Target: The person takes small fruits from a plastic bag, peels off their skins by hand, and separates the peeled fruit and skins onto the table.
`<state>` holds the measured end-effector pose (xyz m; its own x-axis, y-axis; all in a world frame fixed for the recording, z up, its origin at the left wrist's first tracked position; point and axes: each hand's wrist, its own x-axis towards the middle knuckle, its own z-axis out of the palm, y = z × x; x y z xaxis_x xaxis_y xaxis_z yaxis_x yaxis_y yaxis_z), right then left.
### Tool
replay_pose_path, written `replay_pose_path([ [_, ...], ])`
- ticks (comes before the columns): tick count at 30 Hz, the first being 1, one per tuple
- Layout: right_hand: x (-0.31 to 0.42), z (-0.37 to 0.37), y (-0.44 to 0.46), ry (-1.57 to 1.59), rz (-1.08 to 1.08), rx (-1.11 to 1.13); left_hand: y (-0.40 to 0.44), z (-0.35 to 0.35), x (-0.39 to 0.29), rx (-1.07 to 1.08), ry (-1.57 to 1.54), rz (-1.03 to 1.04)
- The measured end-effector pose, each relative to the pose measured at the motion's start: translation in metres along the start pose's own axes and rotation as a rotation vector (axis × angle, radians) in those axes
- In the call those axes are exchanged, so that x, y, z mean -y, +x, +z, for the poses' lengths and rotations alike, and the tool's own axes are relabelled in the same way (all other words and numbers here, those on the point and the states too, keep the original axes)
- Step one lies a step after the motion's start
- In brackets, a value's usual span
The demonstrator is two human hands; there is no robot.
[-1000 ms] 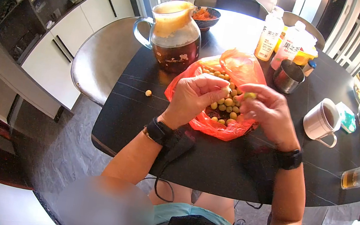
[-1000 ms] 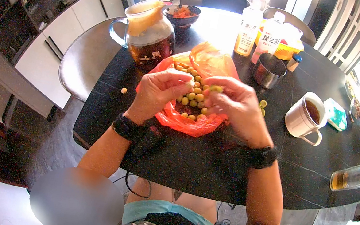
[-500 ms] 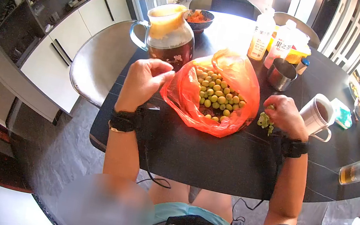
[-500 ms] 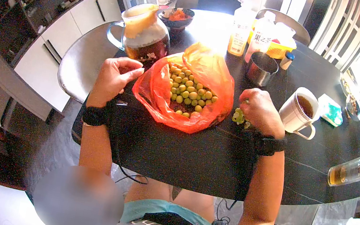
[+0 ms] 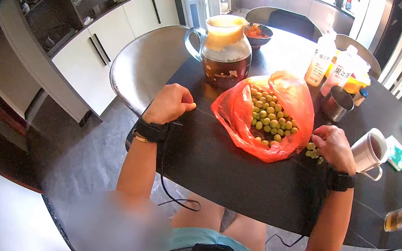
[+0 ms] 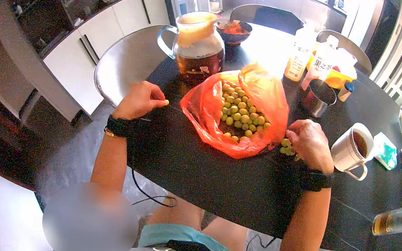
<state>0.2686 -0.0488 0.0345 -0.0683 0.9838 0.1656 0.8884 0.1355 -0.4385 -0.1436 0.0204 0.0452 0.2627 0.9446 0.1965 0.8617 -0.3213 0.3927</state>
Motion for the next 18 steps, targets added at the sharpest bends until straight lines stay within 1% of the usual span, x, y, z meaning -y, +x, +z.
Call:
replay_pose_path([
  [2,0.007,-0.001,0.0,0.013,0.024,-0.02,-0.001,0.004,0.007,0.075,-0.089,0.015],
  [3,0.01,-0.002,-0.001,0.024,0.053,-0.043,-0.001,0.007,0.01,0.073,-0.088,0.015],
  [7,0.015,-0.004,0.0,0.017,0.058,-0.125,-0.001,0.01,0.011,0.047,-0.085,0.024],
  [9,0.019,-0.006,0.0,0.05,0.025,-0.262,-0.003,0.008,0.006,0.04,-0.062,0.034],
  [10,0.02,-0.005,0.001,0.05,0.025,-0.264,-0.004,0.005,0.003,0.0,-0.011,0.058],
  [11,0.02,-0.003,0.003,0.083,-0.023,-0.342,-0.005,0.002,-0.002,-0.041,0.038,0.084],
  [12,0.02,-0.002,0.006,0.115,-0.069,-0.42,-0.006,-0.002,-0.011,-0.041,0.036,0.089],
  [13,0.02,-0.001,0.009,0.122,-0.141,-0.461,-0.007,-0.007,-0.023,-0.103,-0.005,0.126],
  [14,0.023,0.001,0.009,0.115,-0.136,-0.467,-0.008,-0.011,-0.038,-0.167,-0.049,0.166],
  [15,0.027,0.003,0.01,0.166,-0.219,-0.465,-0.008,-0.012,-0.056,-0.145,-0.126,0.189],
  [16,0.03,0.005,0.01,0.216,-0.3,-0.461,-0.006,-0.005,-0.068,-0.145,-0.134,0.2],
  [17,0.034,0.007,0.009,0.166,-0.381,-0.474,-0.003,0.001,-0.08,-0.126,-0.094,0.322],
  [18,0.044,0.006,0.005,0.122,-0.38,-0.421,0.0,0.009,-0.091,-0.106,-0.052,0.443],
])
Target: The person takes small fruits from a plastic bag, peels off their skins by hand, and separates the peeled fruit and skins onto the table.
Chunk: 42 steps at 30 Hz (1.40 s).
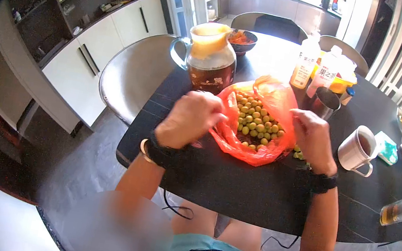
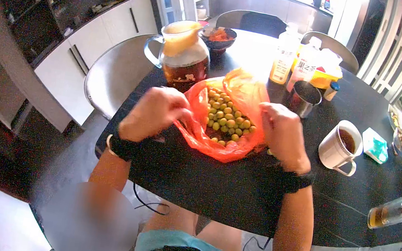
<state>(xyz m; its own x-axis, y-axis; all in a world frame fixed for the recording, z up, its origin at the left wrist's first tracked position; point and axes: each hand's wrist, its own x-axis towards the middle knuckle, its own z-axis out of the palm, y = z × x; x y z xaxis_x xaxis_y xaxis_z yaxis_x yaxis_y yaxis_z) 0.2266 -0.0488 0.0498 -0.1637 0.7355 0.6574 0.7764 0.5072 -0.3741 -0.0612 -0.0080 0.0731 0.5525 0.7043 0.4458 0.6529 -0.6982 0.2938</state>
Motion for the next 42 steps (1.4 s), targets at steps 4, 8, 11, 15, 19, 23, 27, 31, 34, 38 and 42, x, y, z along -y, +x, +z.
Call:
replay_pose_path([
  [4,0.011,0.013,-0.003,0.082,-0.111,0.044,0.024,0.047,-0.025,0.209,0.066,0.076],
  [8,0.027,0.014,-0.003,0.21,-0.104,0.119,0.034,0.076,-0.033,0.27,0.105,0.044],
  [11,0.023,0.02,-0.004,0.232,-0.113,0.134,0.03,0.084,-0.032,0.143,0.161,0.018],
  [15,0.017,0.023,-0.005,0.22,-0.082,0.114,0.028,0.079,-0.025,0.15,0.146,0.025],
  [19,0.013,0.028,-0.007,0.159,0.028,0.166,0.03,0.084,-0.022,0.173,0.18,0.01],
  [23,0.014,0.033,-0.009,0.221,0.109,0.156,0.029,0.084,-0.02,0.012,0.092,0.073],
  [27,0.018,0.039,-0.009,0.519,0.285,0.148,0.023,0.073,-0.028,-0.102,-0.34,0.106],
  [31,0.025,0.031,-0.007,0.79,0.424,0.21,0.02,0.064,-0.036,-0.052,-0.595,0.041],
  [34,0.026,0.027,-0.005,0.944,0.529,0.278,0.021,0.063,-0.034,-0.14,-0.485,0.159],
  [38,0.025,0.028,-0.007,1.042,0.614,0.344,0.021,0.066,-0.03,-0.201,-0.376,0.187],
  [42,0.023,0.034,-0.01,1.119,0.654,0.325,0.021,0.068,-0.025,-0.19,-0.364,0.217],
])
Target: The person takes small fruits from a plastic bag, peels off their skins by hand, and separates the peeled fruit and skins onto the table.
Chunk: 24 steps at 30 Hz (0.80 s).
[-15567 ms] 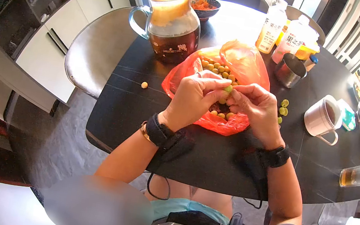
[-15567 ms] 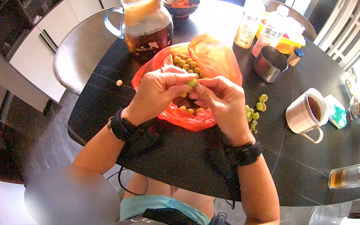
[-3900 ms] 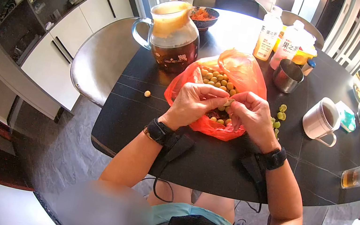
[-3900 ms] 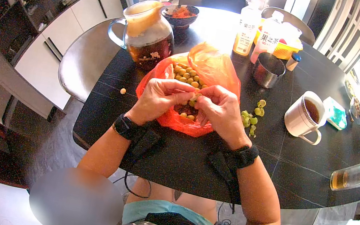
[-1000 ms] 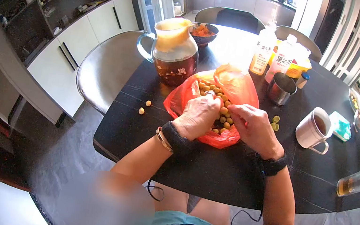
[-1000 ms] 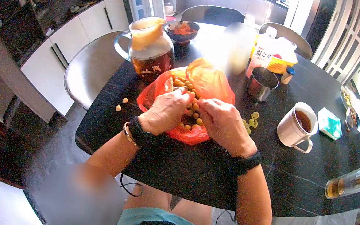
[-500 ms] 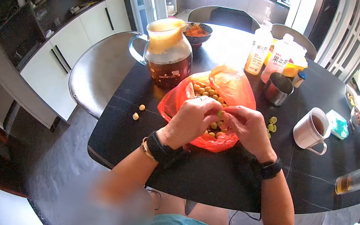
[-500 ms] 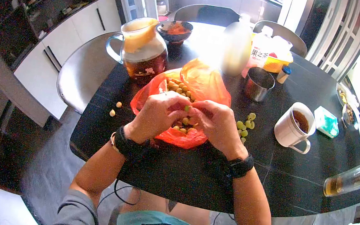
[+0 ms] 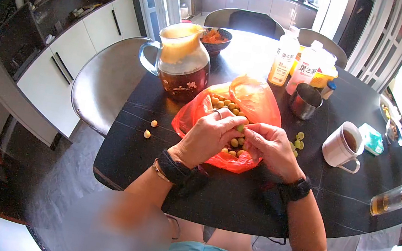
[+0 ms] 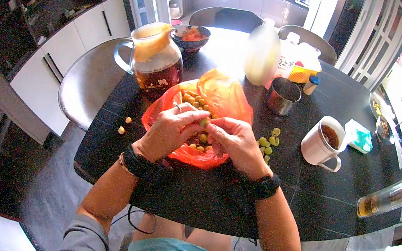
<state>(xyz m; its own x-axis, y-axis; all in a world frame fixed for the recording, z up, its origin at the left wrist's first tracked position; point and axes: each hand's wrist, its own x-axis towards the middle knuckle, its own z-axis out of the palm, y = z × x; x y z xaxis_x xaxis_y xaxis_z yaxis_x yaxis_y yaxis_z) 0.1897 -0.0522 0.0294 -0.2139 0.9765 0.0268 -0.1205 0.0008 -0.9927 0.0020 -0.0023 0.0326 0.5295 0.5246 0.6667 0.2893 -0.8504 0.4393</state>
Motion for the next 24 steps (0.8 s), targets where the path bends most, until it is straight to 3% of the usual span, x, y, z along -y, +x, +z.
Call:
replay_pose_path([
  [9,-0.005,0.002,0.001,-0.103,-0.006,0.02,-0.004,0.0,0.001,0.104,0.113,0.074],
  [24,-0.003,0.02,-0.001,-0.432,-0.189,-0.207,-0.01,0.004,-0.007,0.122,0.209,0.047],
])
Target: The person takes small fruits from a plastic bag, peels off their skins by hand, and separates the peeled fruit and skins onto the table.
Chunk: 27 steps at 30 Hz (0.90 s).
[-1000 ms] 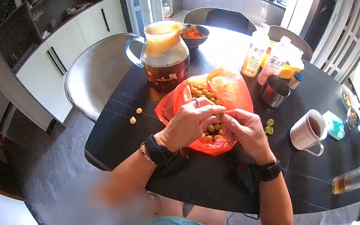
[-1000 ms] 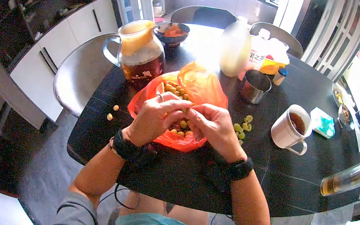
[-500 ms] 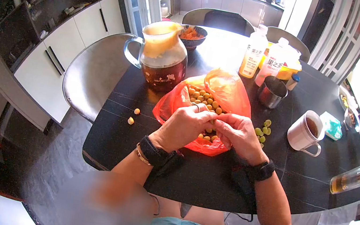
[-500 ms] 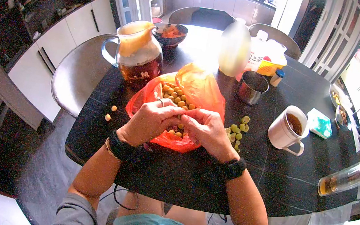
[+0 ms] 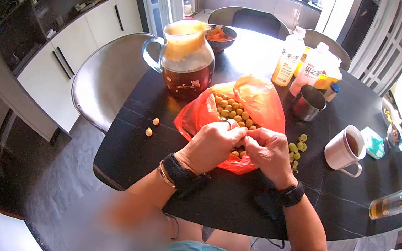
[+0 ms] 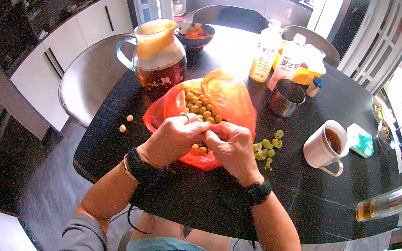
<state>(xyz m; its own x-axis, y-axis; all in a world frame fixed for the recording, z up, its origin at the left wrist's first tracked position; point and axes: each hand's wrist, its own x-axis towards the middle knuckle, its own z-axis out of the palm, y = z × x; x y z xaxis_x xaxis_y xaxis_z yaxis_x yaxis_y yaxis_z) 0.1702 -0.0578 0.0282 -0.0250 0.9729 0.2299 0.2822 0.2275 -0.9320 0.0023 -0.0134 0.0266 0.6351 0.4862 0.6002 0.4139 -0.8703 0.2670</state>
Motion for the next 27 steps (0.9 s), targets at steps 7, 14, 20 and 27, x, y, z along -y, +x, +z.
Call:
replay_pose_path([
  [7,0.003,0.001,-0.001,0.021,0.014,0.019,-0.001,0.001,-0.001,0.022,0.047,-0.024],
  [14,0.006,0.005,-0.002,0.096,0.063,0.042,-0.001,0.001,-0.003,0.026,0.086,-0.003],
  [20,0.008,0.007,-0.003,0.024,0.052,0.036,-0.002,0.0,-0.007,0.066,0.116,-0.047],
  [27,0.003,0.012,-0.002,0.053,0.068,0.034,-0.001,0.0,-0.009,0.136,0.196,-0.041],
])
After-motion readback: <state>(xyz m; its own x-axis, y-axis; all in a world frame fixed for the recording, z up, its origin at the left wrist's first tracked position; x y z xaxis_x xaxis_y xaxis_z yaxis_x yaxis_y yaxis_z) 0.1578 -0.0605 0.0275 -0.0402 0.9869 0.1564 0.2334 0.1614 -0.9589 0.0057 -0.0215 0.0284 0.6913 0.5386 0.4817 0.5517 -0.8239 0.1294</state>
